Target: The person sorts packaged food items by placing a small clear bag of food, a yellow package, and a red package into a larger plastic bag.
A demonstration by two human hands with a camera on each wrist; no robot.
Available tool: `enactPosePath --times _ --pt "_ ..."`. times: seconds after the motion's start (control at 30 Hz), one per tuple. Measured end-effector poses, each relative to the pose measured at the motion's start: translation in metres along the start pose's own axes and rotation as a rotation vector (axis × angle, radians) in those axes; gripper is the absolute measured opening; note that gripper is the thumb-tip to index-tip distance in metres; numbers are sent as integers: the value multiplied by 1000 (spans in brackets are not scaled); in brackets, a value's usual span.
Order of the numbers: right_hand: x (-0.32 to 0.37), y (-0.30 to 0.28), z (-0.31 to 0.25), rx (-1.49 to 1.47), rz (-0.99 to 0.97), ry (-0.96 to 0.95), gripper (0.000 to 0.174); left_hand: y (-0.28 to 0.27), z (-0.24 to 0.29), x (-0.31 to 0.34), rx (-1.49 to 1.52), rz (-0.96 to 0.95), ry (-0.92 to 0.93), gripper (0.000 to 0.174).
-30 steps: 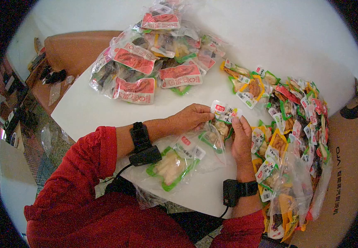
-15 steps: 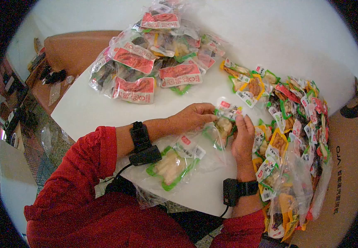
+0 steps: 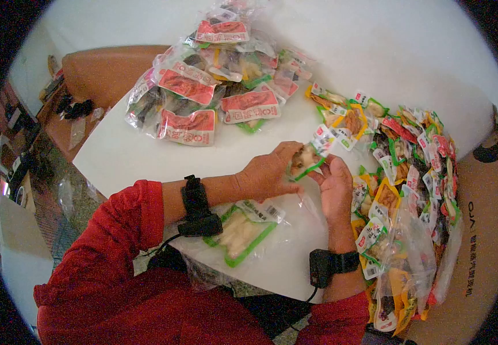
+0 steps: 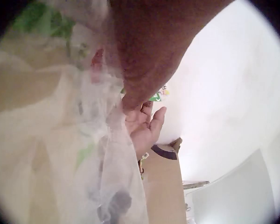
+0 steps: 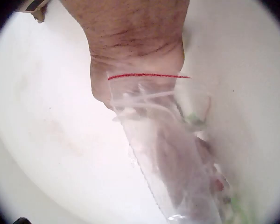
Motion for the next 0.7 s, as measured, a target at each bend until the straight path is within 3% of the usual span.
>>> enactPosePath --times 0.03,0.1,0.13,0.17,0.23,0.3,0.43,0.5,0.7 --pt "0 5 -2 0 0 0 26 4 -11 -7 0 0 0 70" --pt "1 17 -4 154 -3 78 25 -6 -18 -11 39 286 247 61" --pt "1 18 -4 154 -2 77 25 -7 -20 -11 102 342 273 44" --pt "1 17 -6 221 10 70 24 -7 -23 -15 102 341 273 44" --pt "2 13 -6 286 25 62 24 6 -37 -29 659 78 152 34" --pt "4 -2 -14 682 162 32 24 5 -30 -22 716 32 127 32" --pt "3 2 -15 667 135 -35 24 10 -24 -16 737 -108 109 31" --pt "1 3 -4 543 30 2 23 12 -21 -15 745 -111 101 30" --pt "3 5 -6 471 54 -7 23 12 -16 -15 756 -88 106 29"
Point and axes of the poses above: each hand's wrist, its own x-axis away from the middle knuckle, its own y-axis out of the palm, z = x × y, the point moved 7 cm from there along -x, towards the middle knuckle, and after that the axes turned 8 degrees about -z, right-handed, at the moved point
